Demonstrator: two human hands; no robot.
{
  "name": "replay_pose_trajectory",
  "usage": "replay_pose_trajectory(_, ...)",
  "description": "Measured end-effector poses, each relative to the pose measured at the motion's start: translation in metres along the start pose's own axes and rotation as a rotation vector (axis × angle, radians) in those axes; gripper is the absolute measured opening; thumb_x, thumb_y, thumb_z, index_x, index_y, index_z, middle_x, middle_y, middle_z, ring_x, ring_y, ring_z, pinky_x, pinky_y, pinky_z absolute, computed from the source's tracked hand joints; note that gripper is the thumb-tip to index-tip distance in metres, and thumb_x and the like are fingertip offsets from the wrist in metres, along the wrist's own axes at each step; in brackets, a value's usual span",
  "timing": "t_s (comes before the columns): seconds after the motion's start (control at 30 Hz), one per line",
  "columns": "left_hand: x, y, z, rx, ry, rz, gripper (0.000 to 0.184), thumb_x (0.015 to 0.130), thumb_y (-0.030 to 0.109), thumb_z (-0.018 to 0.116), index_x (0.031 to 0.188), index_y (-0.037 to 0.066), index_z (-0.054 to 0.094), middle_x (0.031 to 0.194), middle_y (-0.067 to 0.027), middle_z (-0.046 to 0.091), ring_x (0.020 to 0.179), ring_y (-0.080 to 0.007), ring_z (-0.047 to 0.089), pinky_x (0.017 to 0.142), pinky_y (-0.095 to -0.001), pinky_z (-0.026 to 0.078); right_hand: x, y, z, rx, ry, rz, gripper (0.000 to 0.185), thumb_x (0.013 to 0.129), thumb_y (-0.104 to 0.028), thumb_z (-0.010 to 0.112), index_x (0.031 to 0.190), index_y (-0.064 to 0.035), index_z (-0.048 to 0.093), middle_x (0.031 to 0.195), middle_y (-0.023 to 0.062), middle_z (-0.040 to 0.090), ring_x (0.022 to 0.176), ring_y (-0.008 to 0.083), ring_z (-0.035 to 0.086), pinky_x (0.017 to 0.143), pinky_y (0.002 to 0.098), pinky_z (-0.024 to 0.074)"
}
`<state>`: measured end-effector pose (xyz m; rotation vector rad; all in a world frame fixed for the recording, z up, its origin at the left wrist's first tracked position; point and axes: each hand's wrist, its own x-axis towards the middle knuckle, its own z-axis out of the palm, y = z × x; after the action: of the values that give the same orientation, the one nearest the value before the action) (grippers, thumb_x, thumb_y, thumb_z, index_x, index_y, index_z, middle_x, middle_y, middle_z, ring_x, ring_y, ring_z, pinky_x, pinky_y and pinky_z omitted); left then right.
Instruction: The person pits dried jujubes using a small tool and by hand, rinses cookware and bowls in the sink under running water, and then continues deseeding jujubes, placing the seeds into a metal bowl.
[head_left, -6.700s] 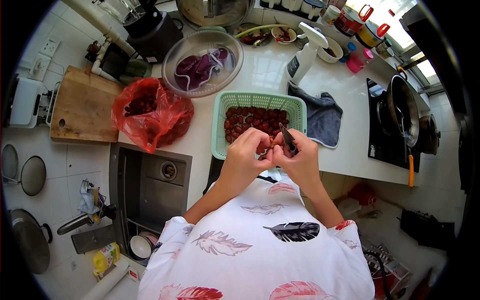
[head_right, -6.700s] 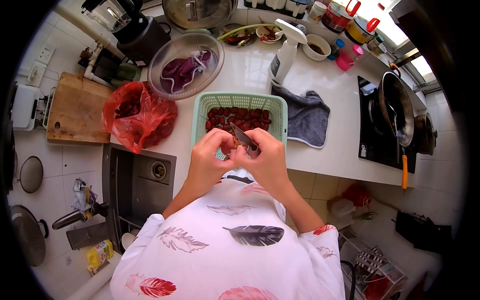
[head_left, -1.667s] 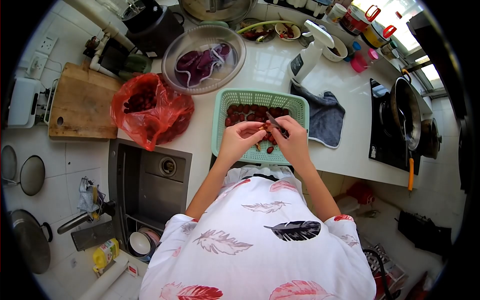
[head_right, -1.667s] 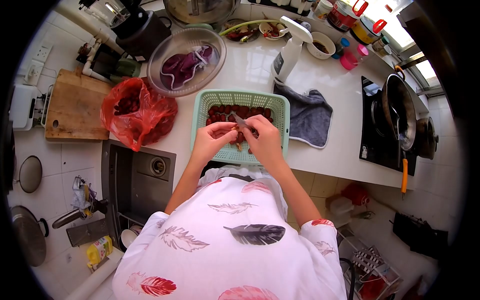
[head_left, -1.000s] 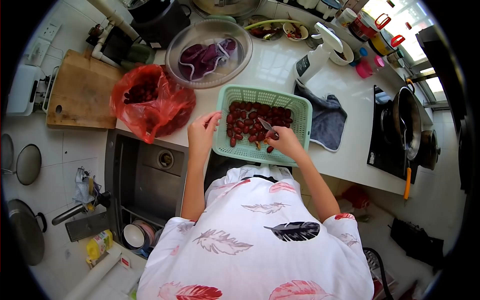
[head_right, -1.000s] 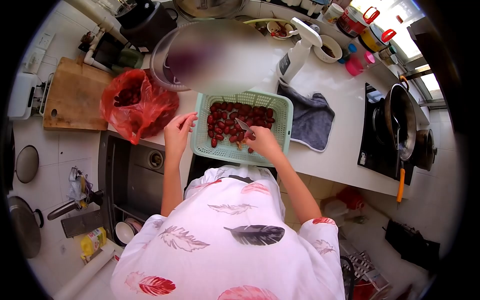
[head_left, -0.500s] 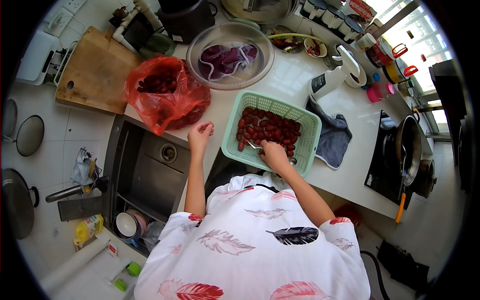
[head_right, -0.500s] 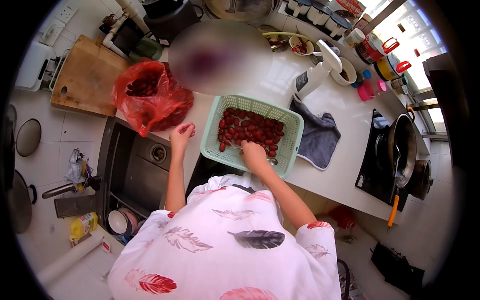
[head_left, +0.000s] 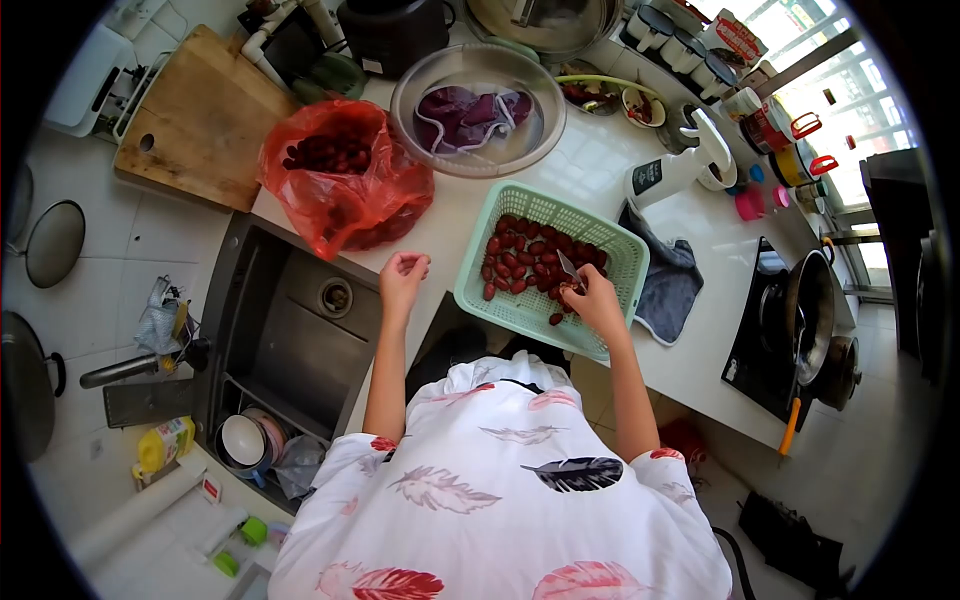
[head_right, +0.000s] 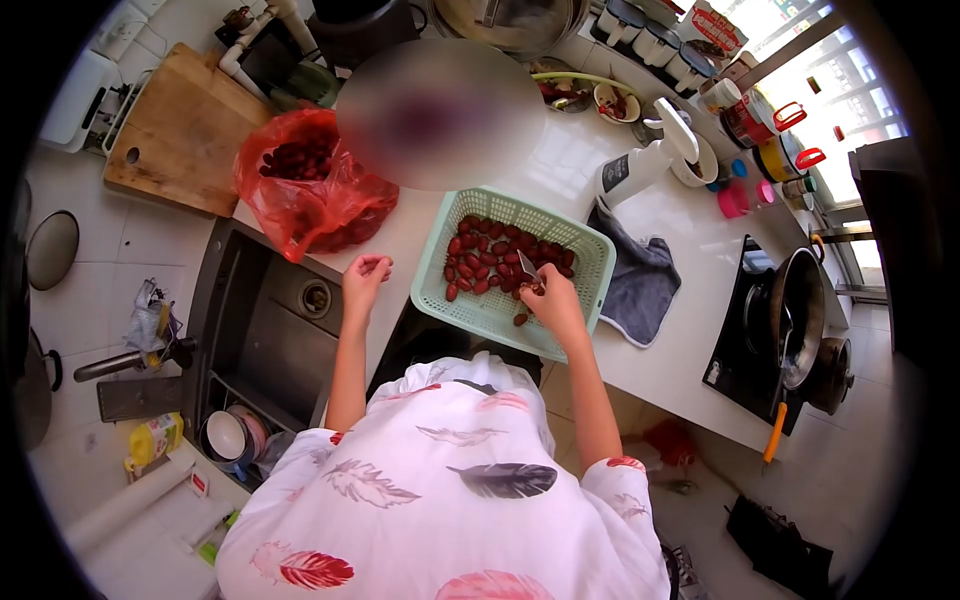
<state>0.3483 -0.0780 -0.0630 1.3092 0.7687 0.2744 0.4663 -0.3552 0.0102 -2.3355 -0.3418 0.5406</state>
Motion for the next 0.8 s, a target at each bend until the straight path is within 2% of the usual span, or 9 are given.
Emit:
replay_pose_trajectory(0.1,-0.002,0.001,-0.002,0.015,0.011,0.062,0.011,0.083,0.006,0.054,0.092,0.0,0.058,0.085,-0.0059,0.06,0.071,-0.0096,0.056,0.066,-0.0217,0.047,0.002,-0.001,0.0,0.12,0.059,0.069,0.026,0.07,-0.015,0.062,0.087,0.0009,0.051,0.076,0.0154,0.061,0.068,0.025,0.06,0.062,0.0322,0.0452)
replay_pose_trajectory(0.17,-0.002,0.002,-0.006,0.099,-0.067,-0.052,0.016,0.085,0.008,0.046,0.096,0.001,0.056,0.083,-0.0042,0.058,0.071,-0.0089,0.054,0.066,-0.0212,0.046,0.004,-0.001,0.007,0.091,0.072,0.051,0.026,0.071,-0.015,0.062,0.089,-0.0003,0.049,0.076,0.0143,0.061,0.067,0.0229,0.059,0.062,0.0314,0.0448)
replay_pose_trajectory(0.2,-0.001,0.002,-0.007,0.097,-0.072,-0.051,0.016,0.085,0.008,0.046,0.096,0.001,0.056,0.083,-0.0042,0.058,0.071,-0.0089,0.054,0.066,-0.0212,0.046,0.006,-0.001,0.014,0.174,0.09,-0.057,0.027,0.071,-0.014,0.061,0.09,-0.0006,0.048,0.076,0.0142,0.06,0.067,0.0232,0.059,0.061,0.0318,0.0448)
replay_pose_trajectory(0.23,0.0,0.001,-0.009,0.02,-0.126,-0.095,0.019,0.086,0.01,0.043,0.098,0.001,0.055,0.084,-0.0039,0.057,0.071,-0.0094,0.053,0.067,-0.0215,0.046,0.007,-0.001,0.02,0.256,0.105,-0.166,0.028,0.071,-0.014,0.061,0.091,-0.001,0.047,0.076,0.0141,0.06,0.066,0.0234,0.059,0.061,0.0323,0.0447)
replay_pose_trajectory(0.3,-0.001,0.003,-0.008,-0.061,-0.181,-0.141,0.022,0.086,0.011,0.041,0.101,0.001,0.054,0.084,-0.0035,0.056,0.072,-0.0099,0.053,0.067,-0.0217,0.046,0.007,-0.002,0.024,0.097,-0.009,-0.025,0.027,0.073,-0.011,0.059,0.093,-0.0017,0.044,0.077,0.0155,0.06,0.067,0.0242,0.058,0.063,0.0325,0.0449)
replay_pose_trajectory(0.37,-0.004,0.011,-0.007,-0.406,-0.199,-0.269,0.023,0.087,0.013,0.038,0.1,0.001,0.053,0.088,-0.0042,0.055,0.074,-0.0112,0.052,0.067,-0.0229,0.045,0.008,-0.005,0.027,0.116,-0.021,0.074,0.027,0.073,-0.012,0.062,0.091,0.0003,0.047,0.075,0.0135,0.059,0.065,0.0206,0.057,0.064,0.0325,0.0449)
replay_pose_trajectory(0.47,-0.013,0.029,-0.005,-0.632,-0.237,-0.332,0.019,0.086,0.013,0.041,0.095,0.001,0.053,0.09,-0.0059,0.055,0.074,-0.0122,0.052,0.067,-0.024,0.045,0.009,0.012,0.034,0.32,0.005,-0.041,0.023,0.074,-0.014,0.064,0.088,0.0007,0.053,0.074,0.0082,0.06,0.063,0.0145,0.055,0.056,0.0299,0.0458)
replay_pose_trajectory(0.57,-0.027,0.05,0.01,-0.59,-0.319,-0.263,0.014,0.085,0.011,0.045,0.091,0.001,0.052,0.09,-0.0067,0.055,0.075,-0.0124,0.053,0.066,-0.0225,0.044,-0.01,-0.036,0.005,0.503,-0.075,0.189,0.018,0.075,-0.014,0.065,0.085,-0.0013,0.057,0.076,0.0033,0.06,0.065,0.0097,0.055,0.048,0.0249,0.0451)
replay_pose_trajectory(0.8,-0.071,0.083,0.097,-0.112,-0.759,-0.19,0.035,0.085,0.013,0.054,0.116,-0.001,0.048,0.104,-0.01,0.058,0.084,-0.0144,0.058,0.074,-0.0247,0.046,-0.027,-0.054,-0.012,0.665,0.02,0.023,0.021,0.075,-0.012,0.067,0.088,-0.0015,0.054,0.078,0.0037,0.06,0.061,0.0096,0.057,0.039,0.0219,0.0429)
